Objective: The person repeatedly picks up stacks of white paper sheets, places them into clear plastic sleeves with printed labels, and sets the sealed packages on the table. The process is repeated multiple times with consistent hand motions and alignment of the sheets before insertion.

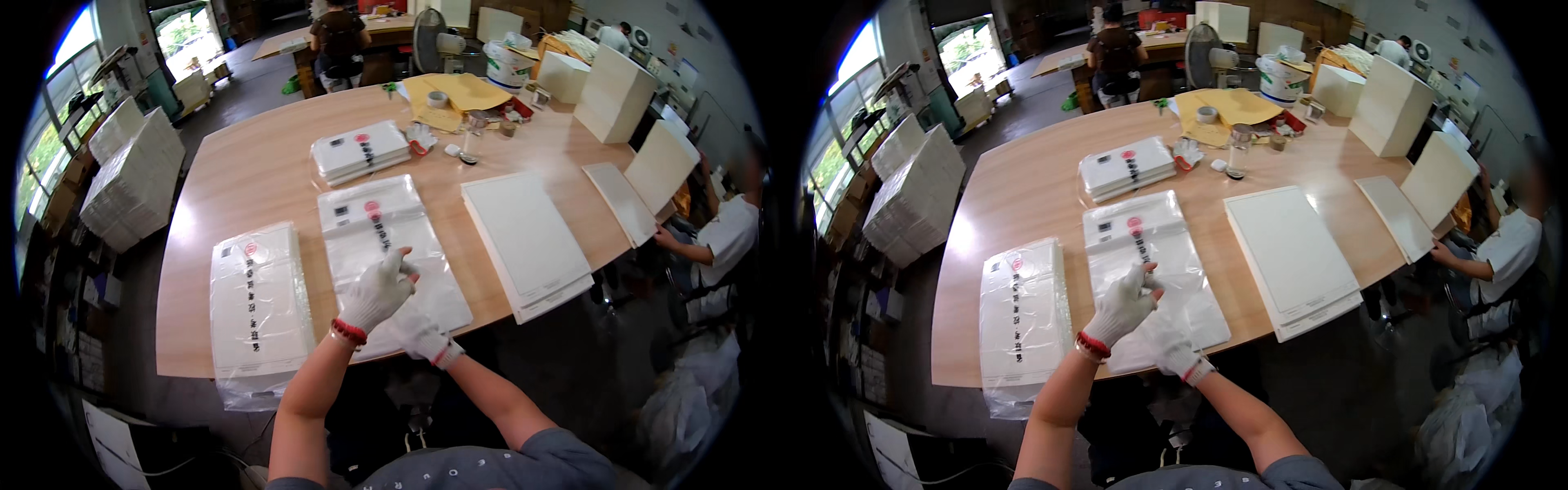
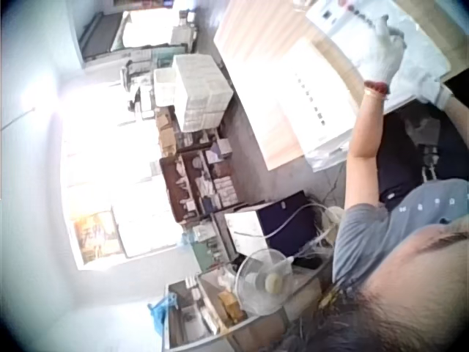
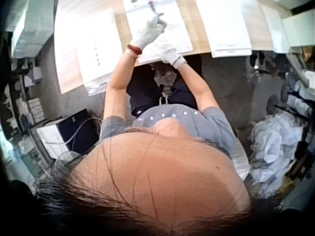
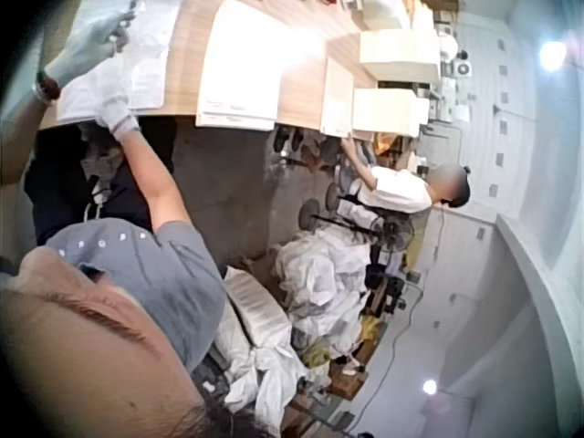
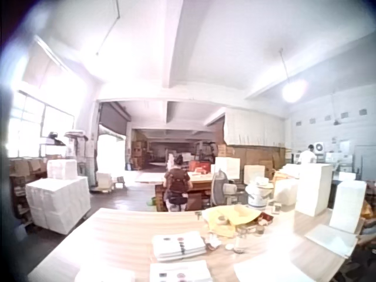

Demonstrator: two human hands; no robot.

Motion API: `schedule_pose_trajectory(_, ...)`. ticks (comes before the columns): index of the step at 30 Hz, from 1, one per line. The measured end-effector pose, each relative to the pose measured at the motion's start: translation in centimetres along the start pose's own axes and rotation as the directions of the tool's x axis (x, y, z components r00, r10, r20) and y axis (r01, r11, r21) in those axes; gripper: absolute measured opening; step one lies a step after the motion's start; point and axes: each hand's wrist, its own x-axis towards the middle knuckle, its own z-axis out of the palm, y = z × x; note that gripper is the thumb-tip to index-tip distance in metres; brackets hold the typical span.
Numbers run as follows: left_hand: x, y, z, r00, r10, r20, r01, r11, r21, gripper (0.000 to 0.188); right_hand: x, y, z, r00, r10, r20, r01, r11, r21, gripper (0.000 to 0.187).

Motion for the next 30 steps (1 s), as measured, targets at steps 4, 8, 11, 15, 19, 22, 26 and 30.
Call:
schedule_pose_trajectory(4,-3.3,0.7,0.2,0.953,0.274,-0.131,-0.216,0.914,0.343,0.044,-9.2,1.3,-4.4,0.968,0.138,-0.208,0.119,0.476,0.871,0.024)
schedule_pose_trajectory(8,-5.7,2.4,-0.6,0.867,0.431,-0.250,-0.262,0.821,0.508,0.051,-14.7,11.6,-3.5,0.795,0.192,-0.576,-0.083,0.974,0.210,0.039)
schedule_pose_trajectory(11,-7.4,3.5,-0.4,0.825,0.489,-0.285,-0.294,0.801,0.522,0.052,-16.6,17.2,-1.8,0.813,0.263,-0.520,-0.396,0.904,-0.161,0.063)
schedule_pose_trajectory(15,-10.3,5.0,2.0,0.807,0.522,-0.277,-0.389,0.822,0.415,0.045,-17.0,19.5,-0.2,0.719,0.276,-0.637,-0.323,0.945,0.046,0.064)
schedule_pose_trajectory(19,-12.6,7.3,6.0,0.910,0.412,-0.036,-0.389,0.883,0.263,0.028,-17.4,21.8,-1.0,0.673,0.413,-0.614,-0.235,0.906,0.353,0.047)
schedule_pose_trajectory(22,-12.4,7.6,9.3,0.888,0.424,0.177,-0.429,0.903,-0.013,0.022,-16.8,23.0,-1.0,0.659,0.434,-0.614,-0.378,0.897,0.228,0.031)
schedule_pose_trajectory(26,-12.6,7.7,13.9,0.905,0.133,0.405,0.005,0.947,-0.321,0.021,-16.2,23.4,-1.6,0.604,0.477,-0.639,-0.481,0.857,0.186,0.020)
schedule_pose_trajectory(30,-10.5,3.9,20.6,0.864,-0.003,0.503,0.461,0.405,-0.790,0.037,-17.0,20.8,-3.4,0.579,0.342,-0.740,-0.458,0.888,0.053,0.016)
